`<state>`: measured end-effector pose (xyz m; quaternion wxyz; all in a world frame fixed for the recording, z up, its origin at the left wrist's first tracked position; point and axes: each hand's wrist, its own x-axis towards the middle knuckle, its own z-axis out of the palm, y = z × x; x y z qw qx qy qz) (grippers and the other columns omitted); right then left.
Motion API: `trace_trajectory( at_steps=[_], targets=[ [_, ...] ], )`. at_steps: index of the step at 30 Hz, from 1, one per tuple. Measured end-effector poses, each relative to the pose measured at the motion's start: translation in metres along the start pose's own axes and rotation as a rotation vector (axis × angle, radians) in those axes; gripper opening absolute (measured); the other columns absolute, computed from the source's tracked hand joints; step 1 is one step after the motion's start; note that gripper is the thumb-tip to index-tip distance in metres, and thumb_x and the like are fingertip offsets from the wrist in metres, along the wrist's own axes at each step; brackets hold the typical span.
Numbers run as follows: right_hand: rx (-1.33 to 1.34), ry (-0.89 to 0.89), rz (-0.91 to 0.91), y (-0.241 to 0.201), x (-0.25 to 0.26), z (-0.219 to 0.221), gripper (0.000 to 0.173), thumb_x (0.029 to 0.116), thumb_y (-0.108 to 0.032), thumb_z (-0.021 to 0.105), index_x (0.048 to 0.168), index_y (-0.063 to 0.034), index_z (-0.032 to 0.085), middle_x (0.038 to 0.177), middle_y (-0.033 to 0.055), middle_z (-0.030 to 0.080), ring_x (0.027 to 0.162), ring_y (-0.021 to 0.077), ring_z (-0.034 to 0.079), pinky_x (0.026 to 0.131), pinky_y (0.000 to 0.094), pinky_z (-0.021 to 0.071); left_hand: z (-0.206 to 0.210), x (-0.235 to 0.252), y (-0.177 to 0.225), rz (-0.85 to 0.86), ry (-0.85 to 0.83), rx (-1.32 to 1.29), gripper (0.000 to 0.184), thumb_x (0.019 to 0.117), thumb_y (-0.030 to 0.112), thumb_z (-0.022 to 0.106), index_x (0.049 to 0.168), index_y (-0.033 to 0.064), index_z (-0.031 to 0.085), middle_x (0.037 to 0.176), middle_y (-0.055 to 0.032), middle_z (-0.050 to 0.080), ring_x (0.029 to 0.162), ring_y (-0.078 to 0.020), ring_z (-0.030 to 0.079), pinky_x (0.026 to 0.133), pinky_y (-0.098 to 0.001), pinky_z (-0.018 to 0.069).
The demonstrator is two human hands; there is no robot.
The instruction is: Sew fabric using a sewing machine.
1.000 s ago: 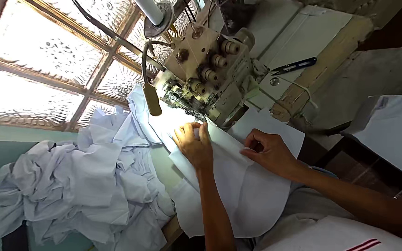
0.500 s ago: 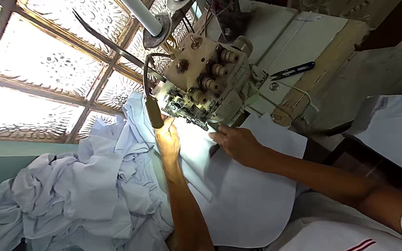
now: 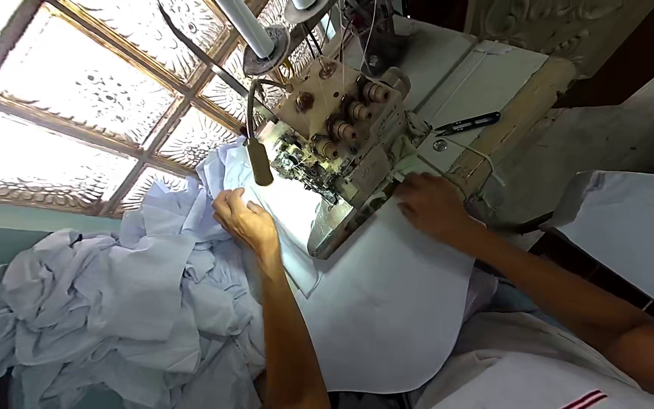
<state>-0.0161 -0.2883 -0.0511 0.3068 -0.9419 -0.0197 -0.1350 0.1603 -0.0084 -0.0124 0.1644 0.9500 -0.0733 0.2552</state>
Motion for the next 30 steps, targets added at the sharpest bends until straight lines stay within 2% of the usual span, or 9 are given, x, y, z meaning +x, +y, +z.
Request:
trace_trajectory(
  at_steps=[3, 8, 10, 14, 18, 22, 25, 27, 30],
  targets=[
    [0.002, -0.128, 0.131, 0.027, 0.015, -0.012, 0.034, 0.0928, -0.021, 0.075, 0.111, 0.0066, 0.07, 0.112, 0.0295, 0.066, 0.107, 0.05, 0.063, 0.087, 0.064, 0.0494, -0.026, -0.052, -0.003, 0.006, 0.119, -0.107, 0.03, 0.0999, 0.006, 0.053, 0.124, -0.0078, 0.064, 0.133, -0.0299, 0.056, 0.124, -0.0403, 0.056, 0.102, -0.0466, 0.0472],
    [-0.116, -0.273, 0.245, 0.008, 0.025, -0.024, 0.019, 0.0978, -0.01, 0.062, 0.102, 0.0061, 0.07, 0.098, 0.027, 0.069, 0.097, 0.047, 0.067, 0.079, 0.0634, 0.0495, -0.058, -0.147, -0.012, -0.188, 0.078, -0.253, 0.02, 0.0953, -0.003, 0.06, 0.111, -0.0123, 0.068, 0.112, -0.0285, 0.062, 0.087, -0.0235, 0.065, 0.074, -0.0294, 0.0545],
    [-0.195, -0.254, 0.202, 0.005, 0.025, -0.02, 0.018, 0.0978, -0.008, 0.058, 0.098, 0.0059, 0.069, 0.094, 0.0268, 0.069, 0.093, 0.0473, 0.068, 0.076, 0.0624, 0.0488, -0.063, -0.178, -0.02, -0.251, 0.022, -0.289, 0.016, 0.0952, -0.003, 0.059, 0.104, -0.0117, 0.069, 0.1, -0.0224, 0.063, 0.073, -0.0134, 0.061, 0.065, -0.022, 0.0519],
    [-0.232, -0.001, 0.026, 0.024, 0.016, -0.007, 0.015, 0.0934, -0.004, 0.061, 0.088, 0.0073, 0.069, 0.084, 0.0268, 0.069, 0.082, 0.0472, 0.069, 0.072, 0.0624, 0.0508, -0.068, -0.209, -0.032, -0.258, -0.041, -0.295, 0.014, 0.0937, -0.003, 0.061, 0.099, -0.0108, 0.071, 0.093, -0.0204, 0.067, 0.075, -0.0109, 0.06, 0.068, -0.0192, 0.0496],
    [-0.21, 0.161, -0.046, 0.03, -0.011, -0.018, 0.01, 0.095, -0.003, 0.062, 0.097, 0.0058, 0.067, 0.087, 0.0245, 0.067, 0.079, 0.0441, 0.068, 0.067, 0.06, 0.052, -0.078, -0.204, -0.035, -0.308, -0.127, -0.286, 0.016, 0.09, 0.0, 0.07, 0.103, -0.0102, 0.071, 0.099, -0.0241, 0.068, 0.081, -0.0229, 0.066, 0.075, -0.0329, 0.055],
    [-0.037, 0.222, -0.131, 0.023, -0.039, -0.047, 0.018, 0.0957, -0.006, 0.061, 0.102, 0.0084, 0.069, 0.092, 0.0234, 0.069, 0.084, 0.0372, 0.069, 0.077, 0.0542, 0.0555, -0.094, -0.188, -0.04, -0.375, -0.313, -0.23, 0.04, 0.0893, -0.001, 0.075, 0.127, -0.0066, 0.065, 0.126, -0.031, 0.059, 0.086, -0.0362, 0.067, 0.079, -0.0499, 0.0564],
    [0.362, 0.006, -0.31, 0.013, -0.071, -0.073, 0.025, 0.1008, -0.029, 0.055, 0.099, -0.0065, 0.066, 0.112, 0.0052, 0.067, 0.111, 0.0124, 0.063, 0.093, 0.0306, 0.0547, -0.101, -0.184, -0.049, -0.35, -0.376, -0.225, 0.045, 0.0882, -0.003, 0.076, 0.132, -0.0027, 0.064, 0.141, -0.0299, 0.051, 0.085, -0.0347, 0.066, 0.074, -0.0496, 0.0559],
    [0.669, -0.257, -0.388, 0.008, -0.086, -0.08, 0.023, 0.1047, -0.039, 0.054, 0.104, -0.019, 0.066, 0.127, -0.0044, 0.067, 0.126, 0.0092, 0.06, 0.104, 0.0299, 0.0527, -0.098, -0.189, -0.058, -0.288, -0.345, -0.248, 0.039, 0.0888, -0.005, 0.074, 0.127, -0.0018, 0.067, 0.144, -0.0276, 0.049, 0.08, -0.0294, 0.064, 0.07, -0.0442, 0.0547],
    [0.891, -0.444, -0.441, 0.009, -0.096, -0.085, 0.018, 0.1063, -0.032, 0.053, 0.113, -0.0229, 0.066, 0.13, -0.005, 0.069, 0.126, 0.0136, 0.063, 0.108, 0.0345, 0.0521, -0.088, -0.206, -0.071, -0.196, -0.207, -0.323, 0.019, 0.0894, -0.007, 0.069, 0.108, -0.0047, 0.071, 0.143, -0.0279, 0.049, 0.08, -0.0242, 0.063, 0.071, -0.0389, 0.0543]
  ],
)
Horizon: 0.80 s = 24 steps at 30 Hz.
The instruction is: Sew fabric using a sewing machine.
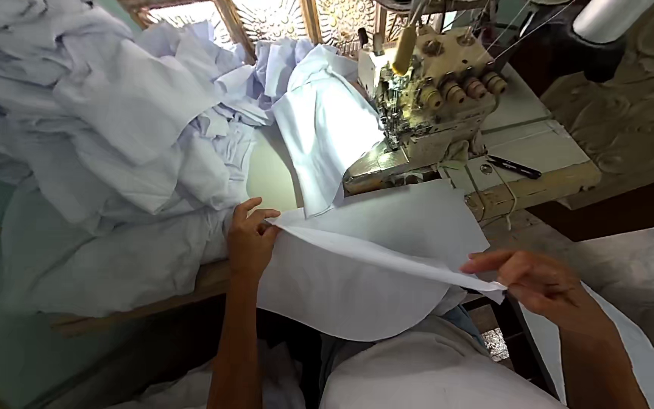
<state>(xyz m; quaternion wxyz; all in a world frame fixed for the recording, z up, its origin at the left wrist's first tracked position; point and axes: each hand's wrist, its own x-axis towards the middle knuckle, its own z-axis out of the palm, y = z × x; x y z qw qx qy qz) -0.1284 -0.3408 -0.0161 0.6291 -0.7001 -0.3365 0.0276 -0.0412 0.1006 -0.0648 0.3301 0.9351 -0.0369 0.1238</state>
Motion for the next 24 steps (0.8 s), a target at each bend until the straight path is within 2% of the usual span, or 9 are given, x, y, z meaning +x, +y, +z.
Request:
trace_trajectory(
  at_steps=[5, 8, 11, 14, 16, 17, 20, 22, 24],
  targets=[
    [0.058, 0.003, -0.013, -0.011, -0.001, -0.015, 0.022, 0.1073, -0.028, 0.052, 0.123, -0.025, 0.067, 0.129, -0.0047, 0.071, 0.122, 0.0148, 0.067, 0.106, 0.033, 0.054, -0.026, -0.02, -0.006, 0.029, -0.004, -0.218, 0.008, 0.0909, -0.001, 0.07, 0.096, -0.0082, 0.07, 0.139, -0.0235, 0.054, 0.105, -0.019, 0.064, 0.086, -0.0323, 0.0559],
    [0.068, 0.054, -0.046, -0.033, 0.001, -0.026, 0.023, 0.1072, -0.029, 0.052, 0.124, -0.0257, 0.068, 0.118, -0.0102, 0.074, 0.11, 0.0092, 0.071, 0.099, 0.0297, 0.058, -0.08, -0.036, -0.016, 0.262, -0.109, -0.497, 0.018, 0.0999, 0.031, 0.064, 0.098, 0.0159, 0.073, 0.128, 0.0011, 0.069, 0.125, -0.0144, 0.062, 0.108, -0.0361, 0.0505],
    [-0.074, 0.175, -0.068, -0.044, 0.011, -0.033, 0.019, 0.1065, -0.033, 0.053, 0.117, -0.0301, 0.069, 0.105, -0.0203, 0.072, 0.096, -0.0037, 0.069, 0.088, 0.0189, 0.0588, -0.126, -0.052, 0.006, 0.422, -0.007, -0.683, 0.021, 0.1035, 0.037, 0.058, 0.094, 0.022, 0.07, 0.093, 0.0095, 0.072, 0.097, -0.0115, 0.07, 0.104, -0.0406, 0.053],
    [-0.401, 0.242, 0.025, -0.031, 0.045, -0.028, 0.011, 0.106, -0.037, 0.053, 0.108, -0.0283, 0.06, 0.084, -0.0229, 0.06, 0.071, -0.0147, 0.056, 0.064, 0.0067, 0.0496, -0.15, -0.052, 0.025, 0.356, 0.109, -0.548, 0.021, 0.1067, 0.035, 0.052, 0.102, 0.0209, 0.068, 0.094, 0.0141, 0.068, 0.09, -0.0001, 0.066, 0.092, -0.0242, 0.0539],
    [-0.603, 0.265, 0.138, -0.003, 0.069, -0.015, 0.017, 0.1031, -0.02, 0.052, 0.109, -0.005, 0.058, 0.064, -0.0059, 0.053, 0.05, -0.0012, 0.047, 0.047, 0.0192, 0.0443, -0.149, -0.039, 0.01, 0.232, 0.146, -0.25, 0.022, 0.1055, 0.025, 0.056, 0.104, 0.0059, 0.067, 0.093, 0.0049, 0.066, 0.083, 0.0031, 0.062, 0.078, -0.017, 0.0535],
    [-0.689, 0.261, 0.207, 0.015, 0.079, -0.008, 0.019, 0.1025, -0.013, 0.052, 0.114, 0.001, 0.058, 0.06, 0.0022, 0.052, 0.045, 0.009, 0.046, 0.044, 0.0288, 0.0436, -0.142, -0.03, 0.01, 0.125, 0.146, -0.091, 0.03, 0.105, 0.026, 0.057, 0.104, -0.002, 0.067, 0.092, -0.0049, 0.065, 0.079, -0.0022, 0.06, 0.074, -0.0218, 0.052],
    [-0.854, 0.281, 0.355, 0.063, 0.092, 0.014, 0.024, 0.1058, -0.012, 0.051, 0.124, 0.0024, 0.055, 0.061, 0.0132, 0.054, 0.046, 0.0293, 0.054, 0.044, 0.0475, 0.0463, -0.108, -0.009, 0.001, 0.009, 0.119, 0.179, 0.043, 0.1058, 0.03, 0.055, 0.103, -0.0113, 0.066, 0.097, -0.0258, 0.067, 0.087, -0.0317, 0.065, 0.081, -0.0536, 0.0511],
    [-0.856, 0.321, 0.386, 0.078, 0.095, 0.022, 0.022, 0.107, -0.014, 0.05, 0.124, 0.0002, 0.054, 0.061, 0.0127, 0.054, 0.046, 0.0299, 0.054, 0.043, 0.0471, 0.0452, -0.095, -0.006, 0.002, 0.028, 0.098, 0.269, 0.041, 0.1058, 0.026, 0.055, 0.102, -0.0119, 0.067, 0.098, -0.0323, 0.067, 0.09, -0.0495, 0.066, 0.079, -0.0709, 0.0465],
    [-0.773, 0.333, 0.391, 0.079, 0.096, 0.024, 0.023, 0.1079, -0.016, 0.05, 0.124, -0.0012, 0.055, 0.061, 0.0109, 0.053, 0.045, 0.0268, 0.052, 0.041, 0.0436, 0.0434, -0.086, -0.01, 0.016, -0.004, 0.045, 0.284, 0.034, 0.1044, 0.022, 0.058, 0.104, -0.0098, 0.067, 0.096, -0.0326, 0.067, 0.085, -0.0531, 0.066, 0.074, -0.0744, 0.0452]
  ],
)
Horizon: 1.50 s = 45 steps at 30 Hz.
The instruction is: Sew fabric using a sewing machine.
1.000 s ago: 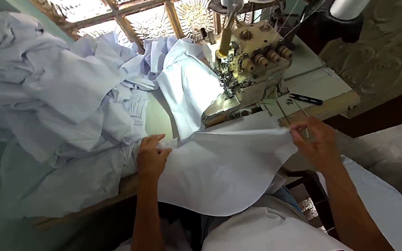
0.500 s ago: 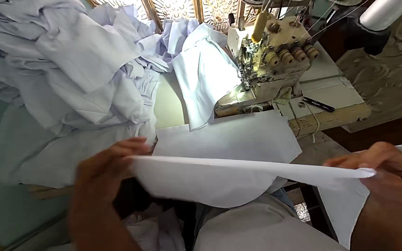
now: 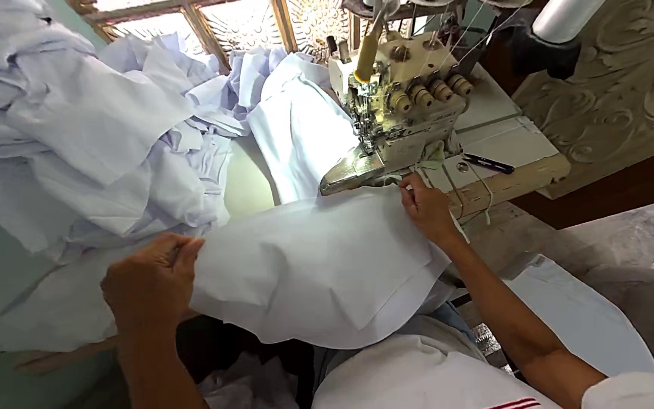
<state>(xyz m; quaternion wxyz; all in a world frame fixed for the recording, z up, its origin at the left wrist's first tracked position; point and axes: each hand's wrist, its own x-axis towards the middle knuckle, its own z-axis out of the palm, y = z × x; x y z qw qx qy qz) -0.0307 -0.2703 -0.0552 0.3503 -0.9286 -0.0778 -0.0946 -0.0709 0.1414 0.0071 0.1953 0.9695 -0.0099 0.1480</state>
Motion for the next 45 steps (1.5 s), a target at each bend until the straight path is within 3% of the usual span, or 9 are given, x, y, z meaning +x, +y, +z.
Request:
trace_trajectory(
  at_steps=[3, 6, 8, 11, 17, 22, 27, 33, 45],
  targets=[
    [0.278, -0.066, 0.041, -0.003, -0.002, -0.003, 0.029, 0.1065, -0.02, 0.056, 0.13, -0.004, 0.054, 0.066, 0.0083, 0.059, 0.047, 0.0178, 0.049, 0.044, 0.034, 0.0424, 0.002, -0.009, 0.044, -0.051, -0.152, -0.184, 0.024, 0.0969, 0.013, 0.065, 0.116, -0.0013, 0.066, 0.074, -0.0128, 0.062, 0.06, -0.0229, 0.054, 0.057, -0.0458, 0.0466],
    [0.418, 0.005, 0.033, -0.002, -0.008, -0.001, 0.027, 0.0995, -0.007, 0.065, 0.124, -0.0021, 0.054, 0.081, 0.0111, 0.066, 0.059, 0.0139, 0.059, 0.054, 0.0276, 0.0501, 0.016, -0.02, 0.088, 0.056, -0.378, -0.683, 0.014, 0.0947, 0.01, 0.06, 0.107, 0.0102, 0.068, 0.071, 0.015, 0.063, 0.061, 0.0094, 0.059, 0.056, -0.0105, 0.0508],
    [0.483, 0.081, 0.016, -0.001, -0.013, 0.002, 0.02, 0.0969, -0.001, 0.065, 0.114, -0.0004, 0.055, 0.09, 0.0106, 0.065, 0.069, 0.0102, 0.061, 0.062, 0.0231, 0.0531, 0.034, -0.017, 0.111, 0.264, -0.558, -0.999, 0.017, 0.0999, 0.013, 0.058, 0.106, 0.0182, 0.073, 0.094, 0.0172, 0.071, 0.084, 0.0065, 0.066, 0.077, -0.014, 0.0572],
    [0.595, 0.127, 0.016, -0.001, -0.019, 0.004, 0.005, 0.0969, 0.004, 0.059, 0.099, 0.0007, 0.061, 0.091, 0.0061, 0.064, 0.073, 0.0027, 0.057, 0.065, 0.0165, 0.0486, 0.058, -0.005, 0.152, 0.366, -0.616, -1.092, 0.026, 0.0953, 0.0, 0.055, 0.111, 0.0129, 0.071, 0.101, 0.0119, 0.072, 0.089, 0.0029, 0.069, 0.082, -0.0188, 0.0592],
    [0.456, 0.146, -0.032, -0.011, -0.022, 0.003, 0.026, 0.0962, 0.009, 0.055, 0.112, 0.0021, 0.075, 0.11, 0.0159, 0.073, 0.098, 0.0191, 0.07, 0.087, 0.0319, 0.0569, 0.101, 0.026, 0.188, 0.52, -0.155, -0.478, 0.014, 0.0969, 0.009, 0.063, 0.098, 0.0022, 0.075, 0.085, -0.0062, 0.071, 0.075, -0.0108, 0.065, 0.072, -0.0264, 0.0538],
    [0.344, 0.144, -0.238, -0.028, -0.028, -0.001, 0.037, 0.0918, -0.002, 0.051, 0.122, 0.0026, 0.072, 0.118, 0.0193, 0.069, 0.093, 0.0245, 0.069, 0.073, 0.0375, 0.0569, 0.087, 0.033, 0.184, 0.589, -0.1, -0.454, 0.021, 0.0959, 0.021, 0.067, 0.09, 0.0034, 0.077, 0.108, -0.0125, 0.065, 0.105, -0.0221, 0.057, 0.094, -0.0337, 0.0442],
    [0.398, 0.289, -0.397, -0.056, -0.035, 0.005, 0.025, 0.0867, -0.022, 0.074, 0.096, 0.0009, 0.078, 0.1, 0.0148, 0.074, 0.088, 0.0156, 0.072, 0.071, 0.0256, 0.0576, 0.069, 0.04, 0.167, 0.558, -0.363, -0.814, 0.015, 0.092, 0.019, 0.071, 0.084, 0.0063, 0.07, 0.141, -0.0059, 0.06, 0.137, -0.0111, 0.051, 0.112, -0.029, 0.0454],
    [0.403, 0.31, -0.481, -0.07, -0.037, 0.01, 0.008, 0.0835, 0.0, 0.068, 0.086, 0.0026, 0.075, 0.093, 0.0146, 0.074, 0.083, 0.0147, 0.072, 0.067, 0.0227, 0.0567, 0.068, 0.037, 0.152, 0.388, -0.523, -1.084, 0.004, 0.0886, 0.015, 0.074, 0.086, 0.0178, 0.076, 0.103, 0.0078, 0.073, 0.101, -0.0051, 0.068, 0.088, -0.0226, 0.0575],
    [0.251, 0.23, -0.394, -0.06, -0.065, 0.001, 0.013, 0.0879, -0.012, 0.068, 0.085, -0.0036, 0.077, 0.089, 0.0107, 0.072, 0.077, 0.0125, 0.067, 0.068, 0.0202, 0.053, 0.077, 0.037, 0.145, 0.098, -0.032, -1.281, 0.013, 0.092, 0.008, 0.073, 0.086, 0.0192, 0.076, 0.085, 0.0106, 0.074, 0.079, 0.0009, 0.068, 0.077, -0.0176, 0.0571]
  ],
)
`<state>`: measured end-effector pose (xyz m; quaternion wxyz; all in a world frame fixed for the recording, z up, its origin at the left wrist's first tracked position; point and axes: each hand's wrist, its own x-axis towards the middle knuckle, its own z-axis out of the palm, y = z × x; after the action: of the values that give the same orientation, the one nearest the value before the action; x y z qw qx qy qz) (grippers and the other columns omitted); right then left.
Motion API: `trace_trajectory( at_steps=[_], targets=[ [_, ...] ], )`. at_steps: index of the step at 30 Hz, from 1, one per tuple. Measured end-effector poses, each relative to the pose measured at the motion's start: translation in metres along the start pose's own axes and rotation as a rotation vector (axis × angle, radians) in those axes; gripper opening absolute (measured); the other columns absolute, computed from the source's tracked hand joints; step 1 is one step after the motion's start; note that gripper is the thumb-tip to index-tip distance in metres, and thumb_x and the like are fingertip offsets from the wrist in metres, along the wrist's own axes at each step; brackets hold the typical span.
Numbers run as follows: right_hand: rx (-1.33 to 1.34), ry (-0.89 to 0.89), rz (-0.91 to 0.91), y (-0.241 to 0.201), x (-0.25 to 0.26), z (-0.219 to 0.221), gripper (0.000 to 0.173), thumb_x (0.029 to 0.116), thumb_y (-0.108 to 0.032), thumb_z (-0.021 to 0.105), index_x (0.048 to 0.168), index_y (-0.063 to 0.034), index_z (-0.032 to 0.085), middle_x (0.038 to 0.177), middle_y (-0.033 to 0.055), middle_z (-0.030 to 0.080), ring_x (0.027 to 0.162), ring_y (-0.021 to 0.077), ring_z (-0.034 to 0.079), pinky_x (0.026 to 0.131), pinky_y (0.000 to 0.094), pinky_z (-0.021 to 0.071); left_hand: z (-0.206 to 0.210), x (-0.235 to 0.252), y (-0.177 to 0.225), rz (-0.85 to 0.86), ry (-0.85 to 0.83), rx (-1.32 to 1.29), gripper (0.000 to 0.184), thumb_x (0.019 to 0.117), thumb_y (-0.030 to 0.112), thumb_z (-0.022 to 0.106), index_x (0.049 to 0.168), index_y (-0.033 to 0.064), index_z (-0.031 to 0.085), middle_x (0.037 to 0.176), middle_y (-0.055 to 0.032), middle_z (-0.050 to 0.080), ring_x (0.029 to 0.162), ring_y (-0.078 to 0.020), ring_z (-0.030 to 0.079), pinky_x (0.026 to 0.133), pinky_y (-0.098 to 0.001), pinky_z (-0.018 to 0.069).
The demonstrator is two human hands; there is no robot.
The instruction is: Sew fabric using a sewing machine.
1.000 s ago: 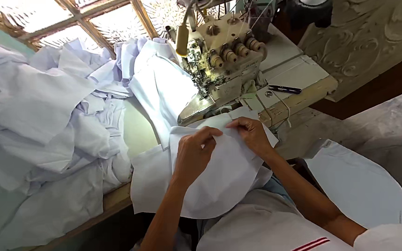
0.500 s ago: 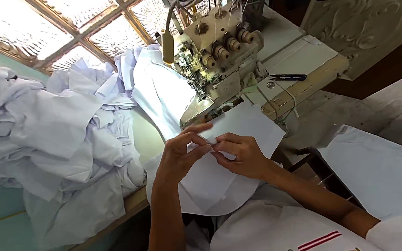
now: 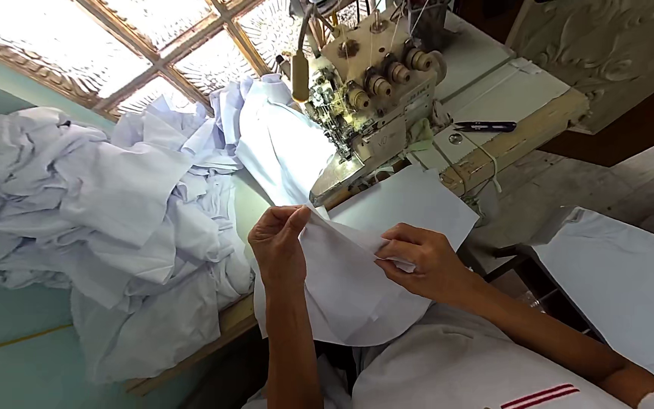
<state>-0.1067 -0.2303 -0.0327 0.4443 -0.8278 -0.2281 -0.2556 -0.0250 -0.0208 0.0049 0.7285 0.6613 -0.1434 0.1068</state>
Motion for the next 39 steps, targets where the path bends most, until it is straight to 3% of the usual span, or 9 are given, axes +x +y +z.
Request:
trace_trajectory(
  at_steps=[9, 14, 20, 23, 26, 28, 31, 35, 39],
  targets=[
    [-0.184, 0.134, -0.141, -0.015, -0.006, -0.008, 0.021, 0.1015, -0.018, 0.06, 0.091, -0.0052, 0.072, 0.089, 0.0094, 0.074, 0.093, 0.0175, 0.072, 0.09, 0.0228, 0.0544, -0.015, -0.009, -0.005, 0.077, 0.017, 0.028, 0.022, 0.0924, 0.003, 0.07, 0.104, 0.0217, 0.07, 0.096, 0.011, 0.074, 0.089, -0.0043, 0.071, 0.088, -0.0275, 0.0595],
    [-0.068, 0.167, -0.196, -0.028, 0.006, -0.01, 0.019, 0.1018, -0.014, 0.06, 0.087, -0.0028, 0.062, 0.08, 0.0099, 0.071, 0.082, 0.0133, 0.072, 0.09, 0.0212, 0.055, -0.028, -0.017, 0.027, 0.305, -0.057, 0.09, 0.019, 0.1007, 0.016, 0.063, 0.117, 0.0257, 0.069, 0.11, 0.0112, 0.073, 0.105, -0.009, 0.07, 0.101, -0.0355, 0.0559],
    [0.219, 0.164, -0.253, -0.063, 0.028, -0.021, 0.012, 0.1044, -0.01, 0.058, 0.096, -0.0012, 0.055, 0.086, 0.011, 0.068, 0.091, 0.0121, 0.072, 0.095, 0.0236, 0.0564, -0.028, -0.026, 0.093, 0.672, 0.246, 0.467, 0.013, 0.1022, 0.012, 0.061, 0.115, 0.0126, 0.06, 0.106, 0.0072, 0.07, 0.097, -0.0059, 0.068, 0.085, -0.0264, 0.0577],
    [0.267, 0.112, -0.082, -0.053, 0.032, -0.021, 0.015, 0.1058, -0.012, 0.054, 0.104, 0.0015, 0.06, 0.09, 0.0099, 0.072, 0.089, 0.0025, 0.069, 0.084, 0.0127, 0.0531, -0.01, 0.019, 0.079, 0.692, 0.159, 0.586, 0.015, 0.1043, 0.009, 0.056, 0.118, 0.0028, 0.059, 0.112, 0.0093, 0.066, 0.104, 0.0037, 0.062, 0.09, -0.0187, 0.0522],
    [0.329, 0.051, 0.268, -0.008, 0.03, -0.011, 0.015, 0.0988, -0.006, 0.061, 0.11, 0.0043, 0.06, 0.087, 0.005, 0.068, 0.074, -0.0003, 0.063, 0.071, 0.015, 0.0541, 0.031, 0.064, 0.029, 0.48, 0.046, 0.69, 0.021, 0.097, 0.004, 0.06, 0.108, -0.0137, 0.062, 0.1, -0.0125, 0.069, 0.093, -0.008, 0.064, 0.086, -0.0233, 0.0521],
    [0.377, 0.019, 0.553, 0.027, 0.025, -0.005, 0.023, 0.097, -0.002, 0.063, 0.118, 0.003, 0.055, 0.087, 0.0052, 0.067, 0.072, 0.0037, 0.062, 0.069, 0.0222, 0.0537, 0.048, 0.079, -0.012, 0.296, -0.047, 0.837, 0.02, 0.0948, 0.004, 0.062, 0.106, -0.0118, 0.068, 0.1, -0.0234, 0.071, 0.097, -0.0293, 0.069, 0.091, -0.0425, 0.0528],
    [0.401, 0.0, 0.801, 0.056, 0.018, 0.0, 0.025, 0.0972, -0.001, 0.064, 0.12, 0.0028, 0.054, 0.086, 0.0065, 0.067, 0.071, 0.0055, 0.062, 0.069, 0.0241, 0.0521, 0.058, 0.083, -0.051, 0.235, -0.144, 0.982, 0.013, 0.0952, 0.004, 0.062, 0.098, -0.0046, 0.072, 0.096, -0.0211, 0.073, 0.097, -0.0388, 0.068, 0.093, -0.0591, 0.0474],
    [0.406, -0.051, 0.886, 0.054, 0.017, -0.006, 0.019, 0.1001, -0.005, 0.063, 0.117, 0.0019, 0.057, 0.086, 0.0059, 0.069, 0.072, 0.004, 0.061, 0.07, 0.0223, 0.0506, 0.064, 0.063, -0.048, 0.337, -0.135, 1.274, 0.018, 0.1005, 0.016, 0.061, 0.101, 0.0033, 0.073, 0.107, -0.0235, 0.063, 0.105, -0.0482, 0.057, 0.085, -0.0636, 0.0418],
    [0.423, -0.076, 0.898, 0.047, 0.004, -0.014, 0.017, 0.1013, -0.008, 0.061, 0.115, 0.0015, 0.058, 0.087, 0.0048, 0.068, 0.073, 0.0013, 0.061, 0.07, 0.0191, 0.05, 0.072, 0.041, -0.049, 0.375, -0.112, 1.281, 0.021, 0.1019, 0.016, 0.059, 0.104, 0.0039, 0.076, 0.103, -0.0213, 0.064, 0.096, -0.041, 0.058, 0.081, -0.0554, 0.0415]
  ],
)
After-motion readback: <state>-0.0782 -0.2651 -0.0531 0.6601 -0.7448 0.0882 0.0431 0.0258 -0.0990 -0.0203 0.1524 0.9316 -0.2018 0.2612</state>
